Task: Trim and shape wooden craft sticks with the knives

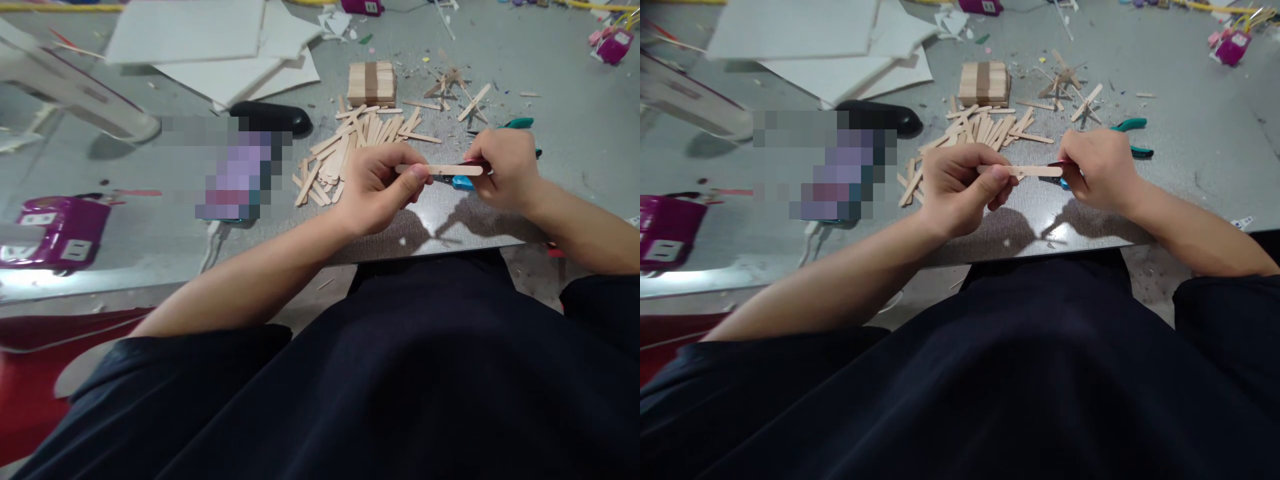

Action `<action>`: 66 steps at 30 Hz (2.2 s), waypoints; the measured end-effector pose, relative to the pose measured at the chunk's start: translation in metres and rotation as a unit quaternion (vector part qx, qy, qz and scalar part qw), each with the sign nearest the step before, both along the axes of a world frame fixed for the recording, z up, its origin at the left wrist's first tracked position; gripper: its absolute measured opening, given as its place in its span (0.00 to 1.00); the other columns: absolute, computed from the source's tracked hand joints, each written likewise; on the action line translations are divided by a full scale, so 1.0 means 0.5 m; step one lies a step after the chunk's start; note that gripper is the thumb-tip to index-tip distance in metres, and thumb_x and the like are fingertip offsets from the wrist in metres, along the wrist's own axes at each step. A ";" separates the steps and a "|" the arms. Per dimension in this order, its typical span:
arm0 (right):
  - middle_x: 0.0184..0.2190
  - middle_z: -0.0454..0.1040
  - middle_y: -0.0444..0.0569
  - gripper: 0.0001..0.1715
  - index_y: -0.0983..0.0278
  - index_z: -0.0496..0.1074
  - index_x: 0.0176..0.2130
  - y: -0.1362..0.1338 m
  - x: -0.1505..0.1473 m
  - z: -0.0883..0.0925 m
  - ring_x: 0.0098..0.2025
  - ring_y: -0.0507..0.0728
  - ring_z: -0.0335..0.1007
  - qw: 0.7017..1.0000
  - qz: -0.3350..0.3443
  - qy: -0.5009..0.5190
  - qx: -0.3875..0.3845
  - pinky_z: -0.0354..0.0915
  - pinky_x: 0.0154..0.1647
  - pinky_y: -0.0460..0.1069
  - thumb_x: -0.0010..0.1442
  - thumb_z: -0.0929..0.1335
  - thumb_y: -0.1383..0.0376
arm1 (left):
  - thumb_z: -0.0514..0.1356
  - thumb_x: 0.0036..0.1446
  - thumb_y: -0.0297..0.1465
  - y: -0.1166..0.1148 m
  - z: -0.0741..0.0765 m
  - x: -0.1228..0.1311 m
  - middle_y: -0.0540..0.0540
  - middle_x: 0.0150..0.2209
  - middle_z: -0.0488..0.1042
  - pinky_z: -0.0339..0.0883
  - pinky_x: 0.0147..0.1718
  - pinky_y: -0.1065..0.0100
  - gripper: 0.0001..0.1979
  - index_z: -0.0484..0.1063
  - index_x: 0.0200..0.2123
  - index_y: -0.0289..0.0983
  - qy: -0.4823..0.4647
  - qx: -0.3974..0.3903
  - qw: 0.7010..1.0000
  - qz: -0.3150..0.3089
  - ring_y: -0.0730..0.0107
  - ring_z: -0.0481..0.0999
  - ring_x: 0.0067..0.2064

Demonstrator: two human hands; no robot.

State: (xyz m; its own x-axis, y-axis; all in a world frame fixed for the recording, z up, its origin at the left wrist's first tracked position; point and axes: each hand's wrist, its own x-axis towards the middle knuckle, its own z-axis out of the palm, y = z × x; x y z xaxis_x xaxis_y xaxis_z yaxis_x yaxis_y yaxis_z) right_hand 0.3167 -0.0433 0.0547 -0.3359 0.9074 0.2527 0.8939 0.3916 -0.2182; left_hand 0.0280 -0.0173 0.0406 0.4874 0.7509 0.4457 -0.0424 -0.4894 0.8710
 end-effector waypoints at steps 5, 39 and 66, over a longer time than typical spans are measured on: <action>0.44 0.86 0.57 0.11 0.54 0.82 0.52 -0.003 -0.004 0.005 0.51 0.72 0.84 0.999 0.020 -0.022 0.012 0.70 0.55 0.65 0.81 0.68 0.56 | 0.69 0.78 0.64 -0.006 -0.005 0.001 0.49 0.23 0.72 0.67 0.24 0.59 0.31 0.83 0.36 0.45 0.009 -0.005 1.000 0.017 0.66 0.72 0.23; 0.43 0.86 0.59 0.38 0.51 0.81 0.54 0.077 0.088 0.034 0.47 0.71 0.75 0.996 -0.090 0.024 -0.017 0.69 0.56 0.67 0.86 0.61 0.26 | 0.75 0.79 0.53 0.028 -0.034 -0.005 0.52 0.22 0.74 0.56 0.20 0.66 0.25 0.85 0.33 0.44 -0.125 0.000 0.992 -0.025 0.75 0.64 0.19; 0.42 0.89 0.52 0.28 0.54 0.83 0.43 0.063 0.044 0.017 0.45 0.69 0.83 0.980 0.059 -0.070 -0.177 0.60 0.43 0.59 0.62 0.88 0.40 | 0.70 0.67 0.26 0.072 -0.053 0.013 0.53 0.20 0.72 0.58 0.21 0.68 0.10 0.78 0.32 0.43 0.018 -0.172 0.983 0.066 0.74 0.65 0.20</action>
State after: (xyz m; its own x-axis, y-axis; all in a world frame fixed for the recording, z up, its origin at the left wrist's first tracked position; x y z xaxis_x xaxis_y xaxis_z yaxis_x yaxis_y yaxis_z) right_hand 0.3387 -0.0119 0.0631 -0.4532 0.8824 -0.1265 0.8775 0.4166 -0.2375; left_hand 0.0347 0.0188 0.0140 0.3874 0.9116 0.1378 0.0358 -0.1642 0.9858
